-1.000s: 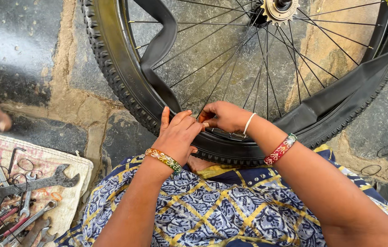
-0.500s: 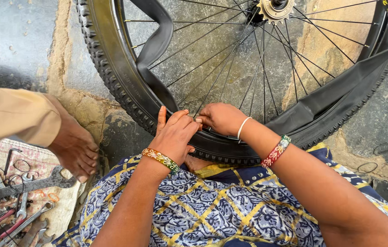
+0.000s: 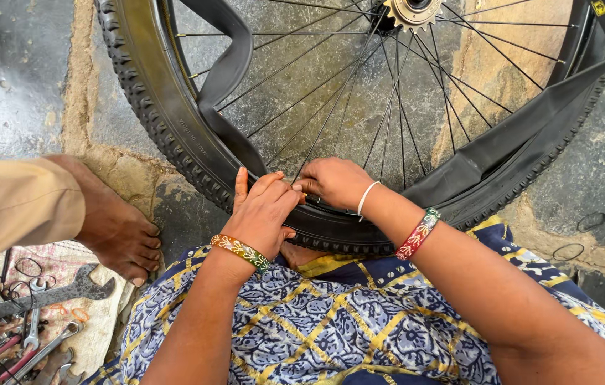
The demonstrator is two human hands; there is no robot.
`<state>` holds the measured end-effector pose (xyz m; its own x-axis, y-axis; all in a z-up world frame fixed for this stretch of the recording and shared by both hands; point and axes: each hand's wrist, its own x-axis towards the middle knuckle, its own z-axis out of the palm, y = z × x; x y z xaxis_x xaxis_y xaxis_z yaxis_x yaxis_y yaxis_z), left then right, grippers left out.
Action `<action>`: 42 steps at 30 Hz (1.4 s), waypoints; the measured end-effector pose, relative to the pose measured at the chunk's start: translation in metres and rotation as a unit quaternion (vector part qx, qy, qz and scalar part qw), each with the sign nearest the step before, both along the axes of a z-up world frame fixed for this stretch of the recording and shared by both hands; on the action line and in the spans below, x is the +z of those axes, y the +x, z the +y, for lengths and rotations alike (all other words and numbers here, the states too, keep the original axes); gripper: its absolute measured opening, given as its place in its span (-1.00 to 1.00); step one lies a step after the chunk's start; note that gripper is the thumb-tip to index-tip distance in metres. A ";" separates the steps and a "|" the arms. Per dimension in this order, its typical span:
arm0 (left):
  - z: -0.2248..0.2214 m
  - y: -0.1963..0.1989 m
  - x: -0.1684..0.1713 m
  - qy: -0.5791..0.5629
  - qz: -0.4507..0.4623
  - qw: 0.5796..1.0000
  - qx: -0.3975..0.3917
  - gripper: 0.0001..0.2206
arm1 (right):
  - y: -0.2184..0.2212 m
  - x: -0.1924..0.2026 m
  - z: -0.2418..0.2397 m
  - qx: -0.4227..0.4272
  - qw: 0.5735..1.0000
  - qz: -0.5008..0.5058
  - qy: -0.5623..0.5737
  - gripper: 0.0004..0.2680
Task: The person pushes the edges of a tire onto the rim of a bicycle wheel by hand, working their way around the circumference. They use a flat tool to tuck the remaining section of the tire into the rim.
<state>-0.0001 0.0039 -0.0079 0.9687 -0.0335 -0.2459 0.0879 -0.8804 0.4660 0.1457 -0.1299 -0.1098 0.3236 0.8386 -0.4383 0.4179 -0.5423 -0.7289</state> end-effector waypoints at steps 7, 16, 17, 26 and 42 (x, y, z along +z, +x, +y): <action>-0.002 0.001 0.005 0.034 0.018 0.999 -0.009 -0.42 | 0.013 -0.019 -0.004 0.043 0.991 0.100 0.083 -0.80; -0.013 0.001 0.016 0.111 0.046 0.992 -0.021 -0.32 | 0.005 0.014 -0.006 0.019 0.999 -0.040 -0.027 -0.77; -0.014 0.000 0.015 0.113 0.046 0.992 -0.023 -0.32 | 0.001 0.016 -0.009 0.017 0.999 -0.040 -0.025 -0.77; -0.016 -0.019 -0.010 0.276 -0.083 0.954 -0.085 -0.65 | -0.006 0.043 -0.062 0.003 0.948 -0.220 0.229 -0.77; 0.000 -0.031 -0.019 0.304 -0.178 0.927 -0.126 -0.74 | 0.016 0.057 -0.023 0.160 0.987 -0.001 0.031 -0.91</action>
<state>-0.0308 0.0040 -0.0269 0.9726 -0.2290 0.0400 -0.2197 -0.9617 -0.1639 0.1617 -0.1531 -0.0527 0.0379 0.9233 -0.3822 0.5616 -0.3361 -0.7561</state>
